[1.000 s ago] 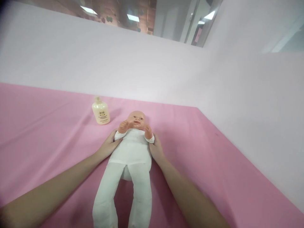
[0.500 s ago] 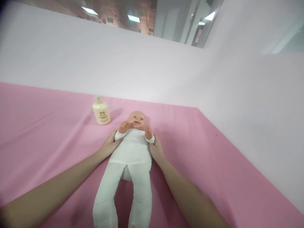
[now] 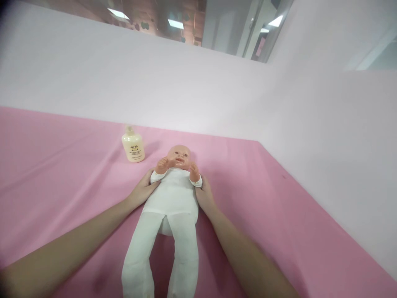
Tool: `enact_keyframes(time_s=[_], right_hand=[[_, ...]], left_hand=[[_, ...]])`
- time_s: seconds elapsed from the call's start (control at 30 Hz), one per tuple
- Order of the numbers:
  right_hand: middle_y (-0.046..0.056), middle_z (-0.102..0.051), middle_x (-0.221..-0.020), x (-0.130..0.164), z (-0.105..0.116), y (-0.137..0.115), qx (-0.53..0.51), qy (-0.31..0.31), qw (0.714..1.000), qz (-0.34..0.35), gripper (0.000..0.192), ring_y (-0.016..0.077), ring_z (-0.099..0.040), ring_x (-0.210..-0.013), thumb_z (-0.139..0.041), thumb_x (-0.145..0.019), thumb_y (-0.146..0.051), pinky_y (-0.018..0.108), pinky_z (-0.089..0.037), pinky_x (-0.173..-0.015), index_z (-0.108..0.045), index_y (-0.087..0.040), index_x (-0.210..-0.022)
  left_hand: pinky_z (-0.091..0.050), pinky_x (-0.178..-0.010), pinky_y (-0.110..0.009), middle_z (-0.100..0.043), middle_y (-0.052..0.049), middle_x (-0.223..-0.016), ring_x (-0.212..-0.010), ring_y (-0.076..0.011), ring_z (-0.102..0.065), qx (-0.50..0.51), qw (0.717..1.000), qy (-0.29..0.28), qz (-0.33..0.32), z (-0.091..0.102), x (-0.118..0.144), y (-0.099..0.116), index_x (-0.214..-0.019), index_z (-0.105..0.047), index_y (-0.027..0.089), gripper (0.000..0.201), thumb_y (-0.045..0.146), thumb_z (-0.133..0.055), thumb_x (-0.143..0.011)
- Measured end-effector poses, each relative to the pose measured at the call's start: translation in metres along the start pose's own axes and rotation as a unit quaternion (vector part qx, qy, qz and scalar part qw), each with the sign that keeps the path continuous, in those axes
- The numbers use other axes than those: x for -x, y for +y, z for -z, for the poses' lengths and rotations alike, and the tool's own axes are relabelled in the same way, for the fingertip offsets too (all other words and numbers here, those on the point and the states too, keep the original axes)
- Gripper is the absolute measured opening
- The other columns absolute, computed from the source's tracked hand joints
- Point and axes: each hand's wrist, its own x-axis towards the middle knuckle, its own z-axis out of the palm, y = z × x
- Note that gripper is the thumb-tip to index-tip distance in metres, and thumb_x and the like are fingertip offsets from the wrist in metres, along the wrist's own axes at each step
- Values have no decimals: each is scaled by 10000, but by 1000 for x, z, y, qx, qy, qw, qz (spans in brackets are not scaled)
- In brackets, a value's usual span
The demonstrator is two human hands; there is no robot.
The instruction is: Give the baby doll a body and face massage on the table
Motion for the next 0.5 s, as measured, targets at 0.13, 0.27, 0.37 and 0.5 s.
enact_keyframes(time_s=[0.13, 0.27, 0.37, 0.5], right_hand=[[63, -649, -1236, 1, 0, -4, 2, 4, 1000, -9, 415, 228, -577, -1170, -523, -809, -262, 411, -422, -1044, -575, -217, -1219], [62, -640, -1257, 2, 0, -3, 9, 7, 1000, -19, 420, 231, -580, -1162, -526, -812, -270, 412, -429, -1037, -571, -211, -1226], [58, -634, -1265, 1, 0, -1, 15, 6, 1000, -24, 419, 233, -572, -1176, -526, -816, -267, 412, -425, -1044, -570, -223, -1231], [64, -656, -1216, 1, 0, -1, 13, 2, 1000, -10, 433, 231, -566, -1195, -519, -824, -260, 413, -419, -1057, -558, -226, -1253]], left_hand=[[-407, -1034, -404, -591, -57, -1272, -1199, -234, -540, -3, 1000, 1, 0, 0, 0, 0, -1290, -471, 232, 456, 268, -530, -840], [-407, -1030, -401, -589, -58, -1275, -1195, -234, -542, -3, 1000, 0, 0, 0, 0, 2, -1285, -475, 227, 452, 269, -534, -839], [-405, -1034, -399, -586, -61, -1285, -1198, -234, -541, 0, 1000, 3, 2, -1, 0, 2, -1293, -471, 226, 462, 271, -537, -838], [-411, -1032, -398, -588, -66, -1292, -1201, -235, -541, 5, 1000, 5, 9, -1, 0, 2, -1293, -475, 223, 474, 285, -550, -830]])
